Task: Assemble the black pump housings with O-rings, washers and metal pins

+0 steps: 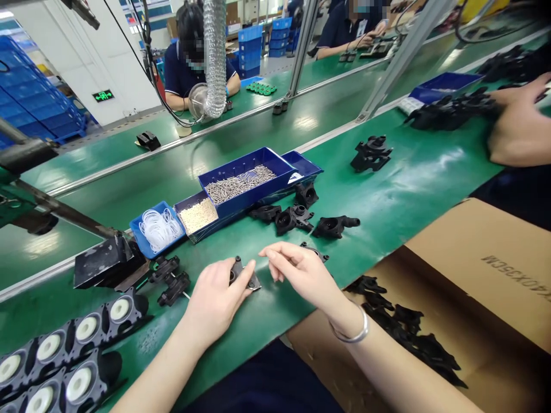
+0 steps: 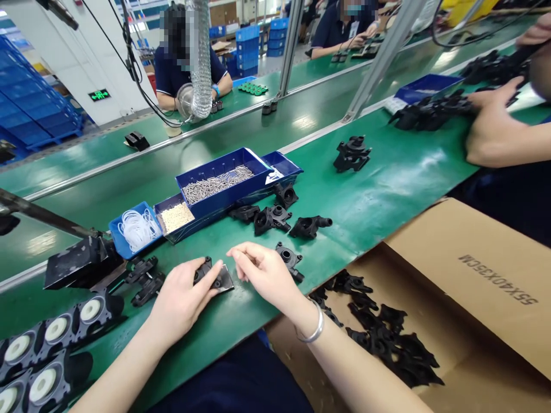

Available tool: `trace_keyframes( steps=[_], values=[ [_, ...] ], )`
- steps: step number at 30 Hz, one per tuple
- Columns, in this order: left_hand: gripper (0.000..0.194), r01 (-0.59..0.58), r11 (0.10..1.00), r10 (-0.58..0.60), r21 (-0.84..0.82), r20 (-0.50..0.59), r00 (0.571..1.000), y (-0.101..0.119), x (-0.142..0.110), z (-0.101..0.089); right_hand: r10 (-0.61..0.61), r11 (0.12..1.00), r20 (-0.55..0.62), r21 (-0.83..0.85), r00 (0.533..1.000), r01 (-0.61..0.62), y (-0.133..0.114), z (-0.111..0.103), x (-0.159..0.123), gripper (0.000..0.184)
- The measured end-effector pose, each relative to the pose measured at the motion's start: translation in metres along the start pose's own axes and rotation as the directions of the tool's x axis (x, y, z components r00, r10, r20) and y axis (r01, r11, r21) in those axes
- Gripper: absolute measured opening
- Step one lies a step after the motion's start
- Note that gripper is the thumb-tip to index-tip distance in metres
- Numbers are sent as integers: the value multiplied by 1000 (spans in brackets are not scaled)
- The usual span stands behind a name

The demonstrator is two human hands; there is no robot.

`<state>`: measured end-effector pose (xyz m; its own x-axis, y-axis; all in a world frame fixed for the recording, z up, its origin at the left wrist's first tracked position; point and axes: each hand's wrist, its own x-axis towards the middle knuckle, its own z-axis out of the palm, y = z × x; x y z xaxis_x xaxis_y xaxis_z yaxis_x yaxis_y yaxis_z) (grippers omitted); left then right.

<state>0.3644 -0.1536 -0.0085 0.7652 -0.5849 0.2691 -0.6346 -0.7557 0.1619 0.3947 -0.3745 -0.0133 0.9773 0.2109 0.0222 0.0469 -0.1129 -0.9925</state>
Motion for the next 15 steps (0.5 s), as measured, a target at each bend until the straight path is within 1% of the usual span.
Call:
trace_keyframes(
  steps=[2,4,6,8,9,10,11,12,13,14,15],
  values=[
    [47,8,1000,-10,29,48,999,1,4,-2,-3,1000,19,-6,1000,3,3,-1,-1,30],
    [47,53,999,-53,-2,119,992,-3,8,-9,-5,1000,35,-20,999,6,1,-5,0,31],
    [46,174,984,-169,-26,135,976,-15,13,-17,-34,997,3,-69,999,34,-7,-16,6,30],
    [44,325,946,-325,12,70,943,-33,16,-25,-117,984,-109,-150,987,100,-19,-36,21,29],
    [42,381,923,-383,59,32,923,-43,16,-28,-177,970,-190,-200,966,139,-26,-50,33,27],
    [40,409,904,-414,121,15,910,-52,15,-30,-239,952,-274,-257,932,168,-32,-64,47,26],
    [38,411,890,-423,196,22,906,-60,14,-31,-290,929,-347,-325,892,176,-38,-80,64,25],
    [36,394,876,-421,279,45,906,-66,12,-32,-325,901,-396,-405,859,154,-42,-96,84,25],
    [33,372,853,-422,365,66,904,-70,10,-34,-335,864,-413,-493,847,101,-45,-110,105,26],
    [30,356,822,-430,444,76,899,-73,10,-37,-314,810,-396,-585,863,25,-47,-123,127,28],
    [29,348,790,-442,504,75,894,-73,11,-40,-266,744,-359,-667,895,-46,-46,-134,149,30]
  ],
)
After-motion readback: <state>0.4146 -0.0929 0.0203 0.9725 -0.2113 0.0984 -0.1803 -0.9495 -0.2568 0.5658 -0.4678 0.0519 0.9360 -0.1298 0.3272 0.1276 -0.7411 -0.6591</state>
